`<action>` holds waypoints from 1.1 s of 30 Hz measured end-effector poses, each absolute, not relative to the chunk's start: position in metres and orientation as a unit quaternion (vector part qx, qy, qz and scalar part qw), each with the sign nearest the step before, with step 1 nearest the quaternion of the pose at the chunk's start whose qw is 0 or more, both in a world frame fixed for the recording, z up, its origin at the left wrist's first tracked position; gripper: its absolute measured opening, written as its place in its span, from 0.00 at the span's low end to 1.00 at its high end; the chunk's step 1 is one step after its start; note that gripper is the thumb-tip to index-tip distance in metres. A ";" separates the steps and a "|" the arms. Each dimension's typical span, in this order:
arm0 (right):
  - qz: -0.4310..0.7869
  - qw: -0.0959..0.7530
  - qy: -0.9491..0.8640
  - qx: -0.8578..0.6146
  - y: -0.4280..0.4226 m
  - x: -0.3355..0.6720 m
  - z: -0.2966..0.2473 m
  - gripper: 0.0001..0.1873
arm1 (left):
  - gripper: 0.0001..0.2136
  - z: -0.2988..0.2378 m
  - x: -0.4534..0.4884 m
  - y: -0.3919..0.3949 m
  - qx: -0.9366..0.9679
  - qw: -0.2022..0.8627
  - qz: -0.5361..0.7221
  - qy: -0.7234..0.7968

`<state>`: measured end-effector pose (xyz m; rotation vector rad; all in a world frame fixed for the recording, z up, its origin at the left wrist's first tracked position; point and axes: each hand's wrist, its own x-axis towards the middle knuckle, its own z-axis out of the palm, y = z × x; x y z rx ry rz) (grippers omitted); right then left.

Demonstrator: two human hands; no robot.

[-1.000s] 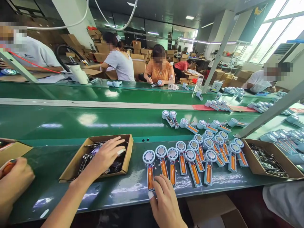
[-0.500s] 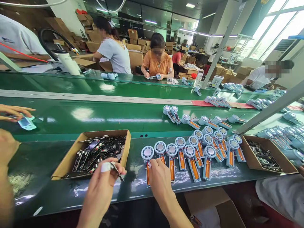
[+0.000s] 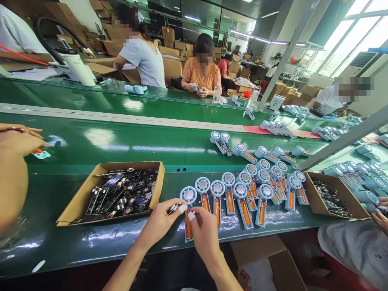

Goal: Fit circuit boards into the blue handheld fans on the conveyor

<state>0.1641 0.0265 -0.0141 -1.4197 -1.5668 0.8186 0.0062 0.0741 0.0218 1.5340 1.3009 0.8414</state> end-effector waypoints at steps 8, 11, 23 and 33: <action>-0.030 0.231 -0.888 -0.396 0.026 0.156 0.000 0.12 | 0.10 0.039 0.012 0.079 0.614 0.461 0.352 0.535; 0.035 0.208 -0.896 -0.390 0.039 0.160 0.007 0.09 | 0.12 0.038 0.000 0.070 0.546 0.445 0.417 0.574; 0.270 0.336 -0.807 -0.405 0.051 0.161 -0.002 0.11 | 0.12 -0.001 -0.009 0.015 0.454 0.473 0.368 0.660; 0.210 0.326 -0.820 -0.420 0.035 0.160 -0.010 0.19 | 0.14 0.008 -0.005 0.029 0.477 0.506 0.399 0.598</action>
